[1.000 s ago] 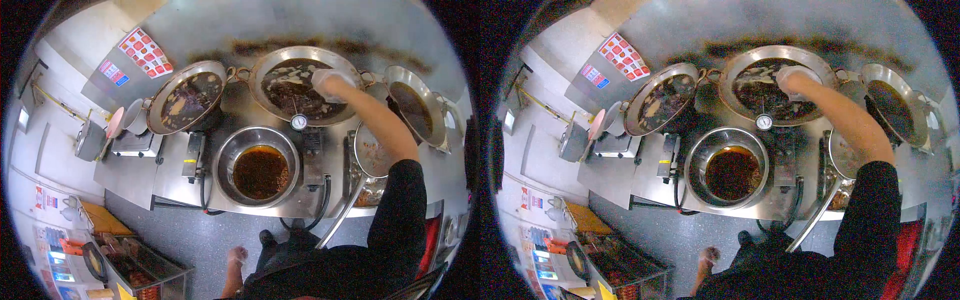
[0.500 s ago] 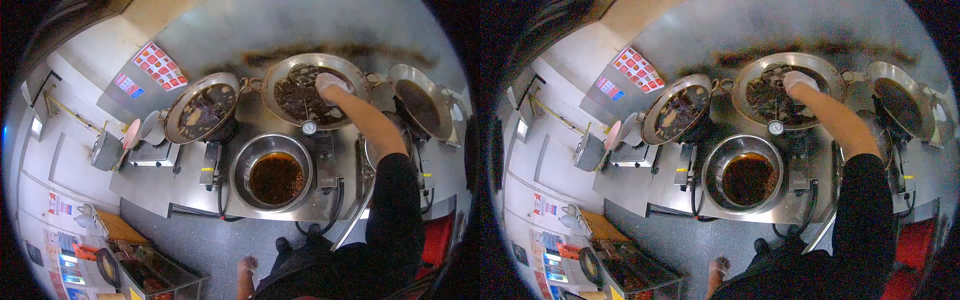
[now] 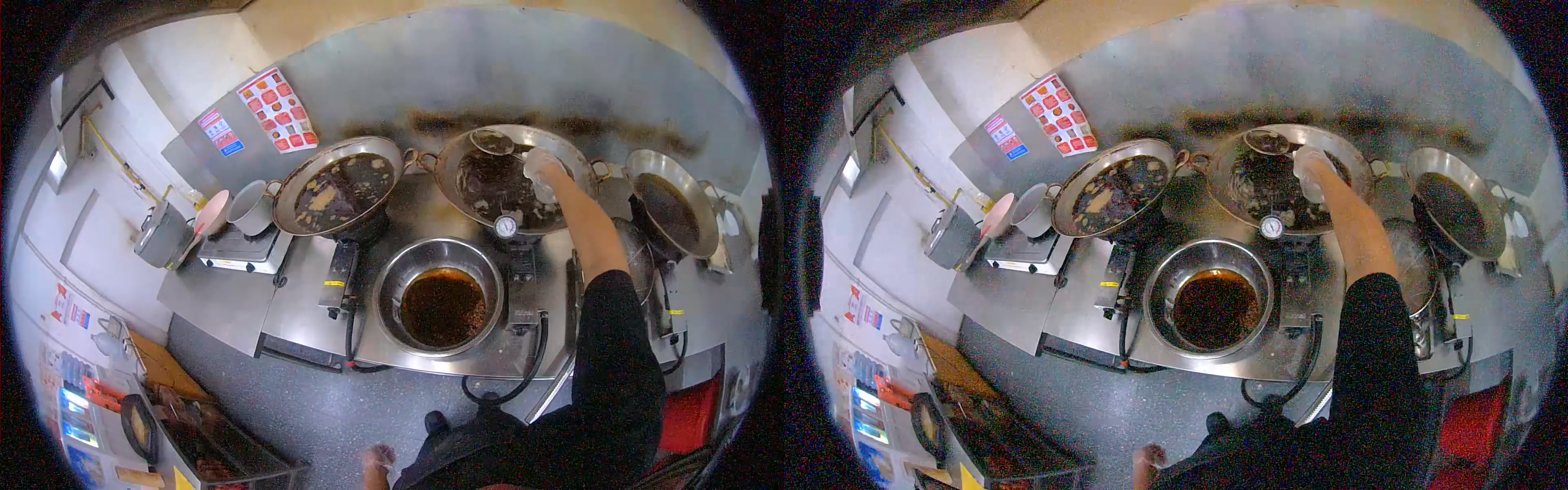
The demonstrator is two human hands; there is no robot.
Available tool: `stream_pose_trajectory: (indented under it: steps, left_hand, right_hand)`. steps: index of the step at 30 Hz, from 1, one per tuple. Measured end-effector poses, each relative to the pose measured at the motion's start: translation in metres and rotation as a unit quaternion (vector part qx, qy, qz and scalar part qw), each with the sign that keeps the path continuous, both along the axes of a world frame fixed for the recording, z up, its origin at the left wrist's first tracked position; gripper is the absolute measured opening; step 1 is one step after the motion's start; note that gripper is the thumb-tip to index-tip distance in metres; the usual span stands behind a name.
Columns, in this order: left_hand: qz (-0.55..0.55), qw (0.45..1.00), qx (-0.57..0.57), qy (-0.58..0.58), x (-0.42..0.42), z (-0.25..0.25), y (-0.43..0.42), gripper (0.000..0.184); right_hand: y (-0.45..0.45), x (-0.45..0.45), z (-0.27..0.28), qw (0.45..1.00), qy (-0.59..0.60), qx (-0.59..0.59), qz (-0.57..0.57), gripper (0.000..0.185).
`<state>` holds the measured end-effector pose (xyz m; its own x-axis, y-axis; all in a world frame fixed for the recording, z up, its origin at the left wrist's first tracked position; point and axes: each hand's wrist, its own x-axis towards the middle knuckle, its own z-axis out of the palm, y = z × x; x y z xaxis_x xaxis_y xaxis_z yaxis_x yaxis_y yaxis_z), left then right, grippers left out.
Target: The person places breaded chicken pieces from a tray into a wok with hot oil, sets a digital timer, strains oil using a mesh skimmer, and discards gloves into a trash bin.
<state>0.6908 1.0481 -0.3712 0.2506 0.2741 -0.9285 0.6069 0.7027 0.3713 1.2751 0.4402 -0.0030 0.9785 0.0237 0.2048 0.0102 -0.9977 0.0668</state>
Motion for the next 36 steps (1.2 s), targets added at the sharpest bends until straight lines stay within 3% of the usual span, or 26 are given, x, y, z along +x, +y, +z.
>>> stream_pose_trajectory:
  steps: [4,6,10,13,14,15,16,17,18,22,25,27,28,30,31,32,34,36]
  left_hand:
    - [-0.129,0.989,-0.042,-0.051,-0.01,-0.054,0.041,0.021]
    - [-0.11,0.99,-0.022,-0.081,0.002,-0.057,0.038,0.022]
    - [-0.083,0.99,0.0,-0.117,0.012,-0.073,0.034,0.024]
    - [-0.125,0.984,0.018,-0.123,0.029,-0.057,0.041,0.021]
    - [-0.166,0.976,0.045,-0.136,0.035,-0.048,0.044,0.021]
    - [-0.279,0.936,0.132,-0.17,0.045,-0.016,0.04,0.02]
    - [-0.3,0.928,0.146,-0.168,0.054,0.008,0.036,0.019]
    - [-0.277,0.937,0.139,-0.162,0.063,0.025,0.029,0.019]
    - [-0.074,0.993,0.01,-0.09,0.067,0.026,0.029,0.019]
    - [-0.029,0.998,-0.025,-0.055,0.08,0.023,0.049,0.023]
    - [-0.059,0.994,-0.054,-0.075,0.08,0.003,0.07,0.023]
    - [-0.128,0.985,-0.008,-0.112,0.08,0.003,0.078,0.028]
    - [-0.13,0.985,-0.013,-0.111,0.079,0.004,0.081,0.028]
    - [-0.103,0.986,-0.012,-0.13,0.078,0.004,0.09,0.033]
    - [0.009,0.987,-0.124,-0.101,0.082,-0.005,0.1,0.038]
    - [0.01,0.987,-0.129,-0.1,0.08,-0.007,0.104,0.038]
    - [-0.165,0.976,-0.023,-0.14,0.077,0.003,0.11,0.039]
    - [-0.176,0.979,0.005,-0.103,0.086,0.013,0.109,0.039]
  right_hand:
    - [-0.028,0.011,-0.02,0.994,-0.098,0.035,0.029,0.008]
    - [-0.039,0.017,-0.025,0.991,-0.121,0.048,0.023,0.008]
    - [-0.08,0.028,-0.022,0.998,-0.052,0.033,0.012,0.018]
    - [-0.037,-0.049,0.029,0.998,0.055,-0.02,-0.017,0.017]
    - [-0.024,-0.068,0.04,0.996,0.077,-0.038,-0.025,0.016]
    - [-0.013,-0.087,0.052,0.994,0.092,-0.051,-0.03,0.016]
    - [-0.004,-0.102,0.061,0.992,0.104,-0.058,-0.035,0.016]
    - [0.003,-0.114,0.066,0.991,0.116,-0.061,-0.039,0.016]
    - [0.006,-0.12,0.068,0.99,0.124,-0.057,-0.042,0.016]
    - [-0.015,-0.118,0.052,0.986,0.149,0.073,-0.014,0.016]
    - [-0.018,-0.126,0.036,0.993,0.097,-0.009,-0.065,0.023]
    - [-0.019,-0.13,0.028,0.973,0.054,0.195,-0.107,0.026]
    - [-0.021,-0.133,0.027,0.962,0.043,0.241,-0.118,0.027]
    - [0.003,-0.157,0.045,0.907,0.016,0.386,-0.165,0.029]
    - [0.025,-0.176,0.063,0.854,-0.001,0.479,-0.2,0.029]
    - [0.04,-0.192,0.076,0.857,0.0,0.475,-0.201,0.029]
    - [0.072,-0.229,0.097,0.839,0.016,0.521,-0.156,0.028]
    - [0.133,-0.284,0.134,0.832,0.033,0.53,-0.161,0.03]
